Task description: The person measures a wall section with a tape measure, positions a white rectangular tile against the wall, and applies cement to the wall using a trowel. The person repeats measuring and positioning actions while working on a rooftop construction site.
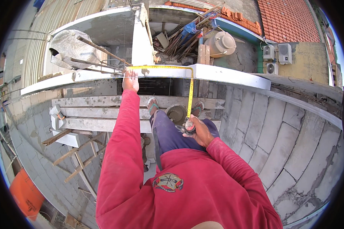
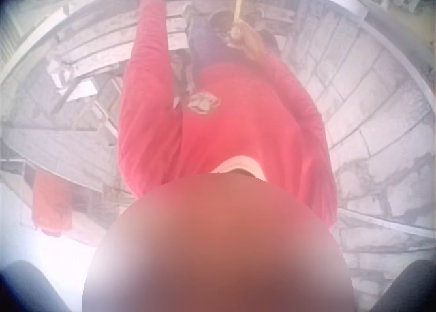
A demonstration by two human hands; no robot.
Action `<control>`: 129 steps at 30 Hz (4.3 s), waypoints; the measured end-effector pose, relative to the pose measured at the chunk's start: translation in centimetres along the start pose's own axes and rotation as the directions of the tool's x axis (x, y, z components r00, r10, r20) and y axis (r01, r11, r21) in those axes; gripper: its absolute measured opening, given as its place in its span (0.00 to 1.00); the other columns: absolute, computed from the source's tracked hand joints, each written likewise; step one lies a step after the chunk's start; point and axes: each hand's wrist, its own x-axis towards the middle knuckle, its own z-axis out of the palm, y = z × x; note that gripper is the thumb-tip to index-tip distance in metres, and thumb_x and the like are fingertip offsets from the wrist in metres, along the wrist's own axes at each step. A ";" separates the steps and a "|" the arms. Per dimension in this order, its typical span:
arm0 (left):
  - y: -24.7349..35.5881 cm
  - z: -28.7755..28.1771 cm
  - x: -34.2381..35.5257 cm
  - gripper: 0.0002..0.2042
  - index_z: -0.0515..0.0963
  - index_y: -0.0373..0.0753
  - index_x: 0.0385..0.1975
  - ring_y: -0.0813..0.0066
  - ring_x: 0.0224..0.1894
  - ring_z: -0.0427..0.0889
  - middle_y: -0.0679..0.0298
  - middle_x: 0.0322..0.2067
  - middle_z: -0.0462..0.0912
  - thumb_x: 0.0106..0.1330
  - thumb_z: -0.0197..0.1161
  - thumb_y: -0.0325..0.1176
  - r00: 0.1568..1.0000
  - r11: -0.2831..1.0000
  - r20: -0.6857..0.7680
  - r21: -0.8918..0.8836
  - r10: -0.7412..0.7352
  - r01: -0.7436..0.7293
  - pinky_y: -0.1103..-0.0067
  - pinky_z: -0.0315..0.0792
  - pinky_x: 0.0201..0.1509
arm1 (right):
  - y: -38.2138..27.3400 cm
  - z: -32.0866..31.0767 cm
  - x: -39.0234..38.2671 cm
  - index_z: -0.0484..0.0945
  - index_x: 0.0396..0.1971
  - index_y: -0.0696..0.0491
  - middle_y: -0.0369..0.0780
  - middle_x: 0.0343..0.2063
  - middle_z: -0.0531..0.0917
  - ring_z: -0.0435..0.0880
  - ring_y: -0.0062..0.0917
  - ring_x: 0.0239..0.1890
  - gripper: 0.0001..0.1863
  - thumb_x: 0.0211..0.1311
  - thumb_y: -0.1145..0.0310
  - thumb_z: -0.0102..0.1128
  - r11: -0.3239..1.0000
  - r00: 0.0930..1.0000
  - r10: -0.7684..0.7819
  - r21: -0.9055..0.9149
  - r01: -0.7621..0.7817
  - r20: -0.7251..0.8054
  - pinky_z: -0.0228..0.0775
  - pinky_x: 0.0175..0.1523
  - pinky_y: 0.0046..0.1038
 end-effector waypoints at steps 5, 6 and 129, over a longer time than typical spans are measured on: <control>0.0 0.1 0.0 0.22 0.72 0.36 0.60 0.68 0.56 0.75 0.62 0.52 0.75 0.68 0.67 0.35 1.000 1.000 -0.016 -0.002 -0.005 0.005 0.68 0.69 0.68 | 0.2 -0.3 0.3 0.69 0.50 0.49 0.36 0.38 0.78 0.80 0.21 0.38 0.17 0.76 0.52 0.49 1.000 1.000 0.001 0.007 -0.001 0.006 0.83 0.45 0.37; 0.0 0.1 0.0 0.22 0.72 0.36 0.60 0.68 0.56 0.75 0.63 0.52 0.75 0.68 0.67 0.35 1.000 1.000 -0.014 0.001 -0.005 0.005 0.68 0.70 0.68 | 0.2 -0.3 0.3 0.69 0.50 0.49 0.35 0.38 0.78 0.80 0.21 0.38 0.17 0.76 0.52 0.49 1.000 1.000 0.001 0.008 -0.001 0.006 0.83 0.45 0.37; -0.8 -0.4 -0.4 0.22 0.73 0.34 0.59 0.70 0.51 0.77 0.62 0.49 0.78 0.66 0.67 0.29 1.000 0.999 -0.027 -0.050 0.011 -0.012 0.71 0.72 0.61 | 0.7 0.0 -0.1 0.71 0.47 0.48 0.34 0.37 0.75 0.78 0.21 0.37 0.15 0.76 0.51 0.49 1.000 0.999 0.005 0.005 -0.005 -0.045 0.82 0.47 0.41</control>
